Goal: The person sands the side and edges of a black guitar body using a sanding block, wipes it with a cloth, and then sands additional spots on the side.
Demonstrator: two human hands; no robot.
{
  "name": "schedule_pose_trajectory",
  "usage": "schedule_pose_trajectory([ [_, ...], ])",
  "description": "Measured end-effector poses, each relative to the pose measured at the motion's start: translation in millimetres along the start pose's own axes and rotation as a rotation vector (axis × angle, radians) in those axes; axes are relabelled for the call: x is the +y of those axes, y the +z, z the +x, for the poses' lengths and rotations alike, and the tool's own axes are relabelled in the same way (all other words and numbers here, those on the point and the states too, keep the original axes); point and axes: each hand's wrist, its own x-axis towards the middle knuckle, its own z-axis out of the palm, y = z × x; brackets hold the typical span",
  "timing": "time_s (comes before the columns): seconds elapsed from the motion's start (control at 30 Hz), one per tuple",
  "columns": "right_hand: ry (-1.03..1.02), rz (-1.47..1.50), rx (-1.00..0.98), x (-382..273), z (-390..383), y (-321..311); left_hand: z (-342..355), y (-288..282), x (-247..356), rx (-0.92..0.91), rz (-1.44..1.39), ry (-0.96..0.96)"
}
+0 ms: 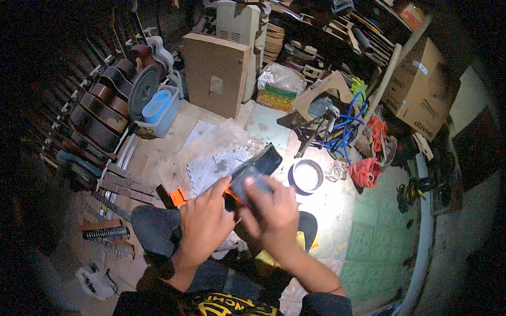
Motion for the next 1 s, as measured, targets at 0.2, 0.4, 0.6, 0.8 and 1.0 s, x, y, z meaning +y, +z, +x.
schedule_pose_trajectory([
  [0.2, 0.125, 0.016, 0.133, 22.7, 11.3, -3.0, -4.8, -0.9, 2.5, 0.06, -0.041, 0.038],
  [0.4, 0.585, 0.478, 0.053, 47.6, 26.4, -10.2, -18.5, -2.5, -3.8, 0.076, -0.039, 0.041],
  [0.6, 0.313, 0.312, -0.003, 18.6, 6.6, -8.0, -43.7, -8.3, -23.1, 0.11, 0.005, 0.039],
  [0.8, 0.436, 0.575, -0.189, 17.1, 14.5, -8.6, -67.0, -28.0, -42.7, 0.075, -0.082, 0.018],
  [1.0, 0.695, 0.928, -0.25, 35.0, 16.1, 27.9, -80.1, -25.0, -66.4, 0.17, -0.168, -0.011],
])
